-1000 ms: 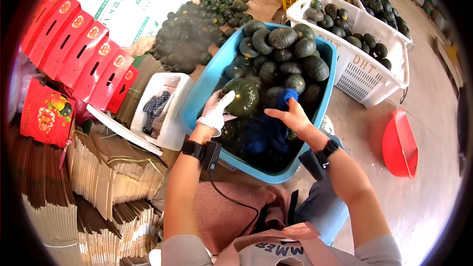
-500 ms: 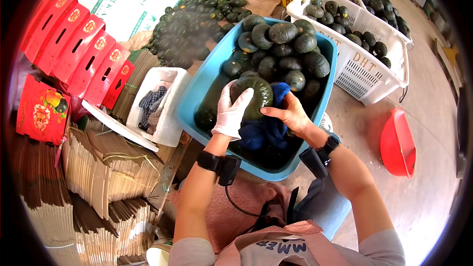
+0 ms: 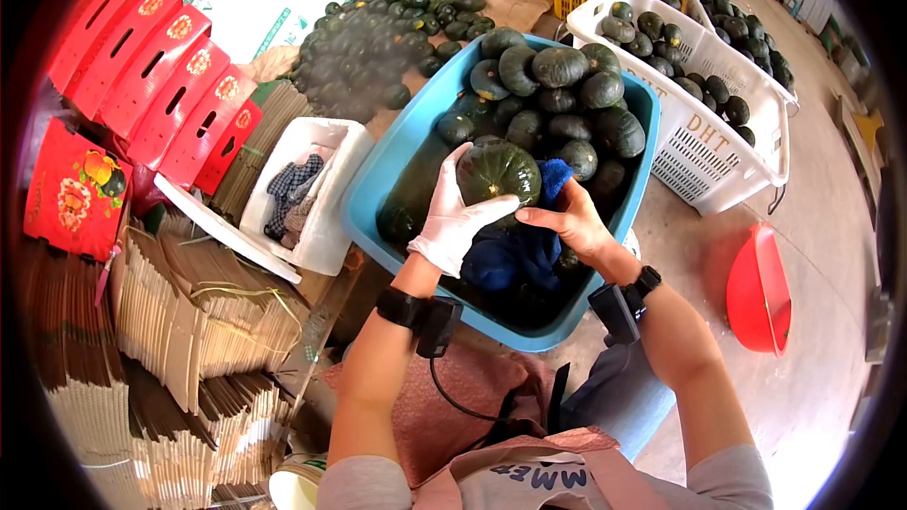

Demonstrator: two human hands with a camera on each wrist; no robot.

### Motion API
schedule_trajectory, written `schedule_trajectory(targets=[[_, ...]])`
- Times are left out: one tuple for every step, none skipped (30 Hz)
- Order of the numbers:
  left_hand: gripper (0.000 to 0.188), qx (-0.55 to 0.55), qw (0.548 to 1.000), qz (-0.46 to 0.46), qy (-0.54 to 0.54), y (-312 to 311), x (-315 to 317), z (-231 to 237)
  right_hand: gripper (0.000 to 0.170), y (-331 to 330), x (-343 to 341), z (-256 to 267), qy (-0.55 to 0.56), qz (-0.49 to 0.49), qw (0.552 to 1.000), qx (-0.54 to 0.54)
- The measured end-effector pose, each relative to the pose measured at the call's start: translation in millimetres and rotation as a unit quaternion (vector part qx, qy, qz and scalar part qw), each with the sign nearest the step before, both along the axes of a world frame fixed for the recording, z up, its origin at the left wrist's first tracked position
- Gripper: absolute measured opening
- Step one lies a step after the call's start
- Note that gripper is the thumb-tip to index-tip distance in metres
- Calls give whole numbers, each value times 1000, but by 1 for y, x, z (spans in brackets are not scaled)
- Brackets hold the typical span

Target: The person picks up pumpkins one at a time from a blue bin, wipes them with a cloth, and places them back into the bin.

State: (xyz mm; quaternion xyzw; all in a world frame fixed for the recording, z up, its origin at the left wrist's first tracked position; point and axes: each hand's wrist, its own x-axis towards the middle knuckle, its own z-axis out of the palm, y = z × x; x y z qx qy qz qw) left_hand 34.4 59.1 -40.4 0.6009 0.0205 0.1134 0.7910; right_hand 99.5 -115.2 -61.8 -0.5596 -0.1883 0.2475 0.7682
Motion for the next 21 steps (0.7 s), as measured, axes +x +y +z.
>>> schedule_trajectory(targets=[[70, 17, 999, 38, -23, -1, 5, -8, 63, 1, -1, 0, 0, 1, 1000, 0], [70, 17, 999, 39, -23, -1, 8, -11, 63, 2, -3, 1, -5, -2, 1000, -1], [65, -11, 998, 57, -10, -2, 10, -11, 62, 3, -5, 1, -10, -4, 1000, -2], [59, -40, 996, 75, 4, -3, 12, -11, 62, 4, -4, 1, -9, -4, 1000, -2], [44, 39, 994, 101, -25, -4, 13, -15, 61, 4, -2, 0, -1, -7, 1000, -4], [44, 37, 994, 100, -25, -2, 15, -21, 60, 4, -1, 0, 6, -9, 1000, -5], [40, 36, 994, 105, -18, 2, 17, -27, 60, 2, 0, 1, 5, -10, 1000, -6], [37, 36, 993, 110, -12, 7, 19, -32, 60, 0, 0, 4, 15, -9, 1000, -12], [45, -8, 996, 92, 4, 8, 18, -27, 59, -1, 0, 5, 24, -8, 1000, -17], [48, -97, 991, 61, 65, 6, 14, -18, 59, -3, 1, 4, 23, -8, 1000, -16], [46, -122, 988, 49, 79, 8, 13, -18, 61, -3, 3, 2, 15, 5, 1000, -18], [45, -148, 984, 38, 93, 10, 12, -20, 63, -4, 2, 2, 6, 19, 1000, -20], [46, -106, 990, 41, 88, 8, 9, -23, 63, -4, 1, 2, 7, 19, 1000, -19], [48, -65, 994, 44, 82, 4, 5, -27, 63, -4, 0, 3, 5, 18, 999, -31], [51, -67, 987, 33, 145, 6, -3, -22, 63, -5, -1, 4, 3, 18, 999, -44], [51, -68, 987, 34, 145, 8, -8, -19, 63, -8, 3, -1, 2, 19, 999, -44], [51, -96, 968, -19, 230, 11, -11, -15, 62, -13, 10, -10, -27, 47, 992, -114], [50, -121, 939, -74, 313, 14, -15, -11, 62, -18, 15, -13, -58, 73, 979, -181], [50, -114, 929, -148, 319, 19, -19, -5, 55, -24, 14, -10, -72, 82, 978, -178], [48, -96, 916, -162, 354, 21, -20, -8, 55, -30, 21, -21, -70, 79, 979, -176], [47, -99, 907, -155, 378, 26, -21, -13, 52, -36, 31, -40, -147, 64, 952, -262]])
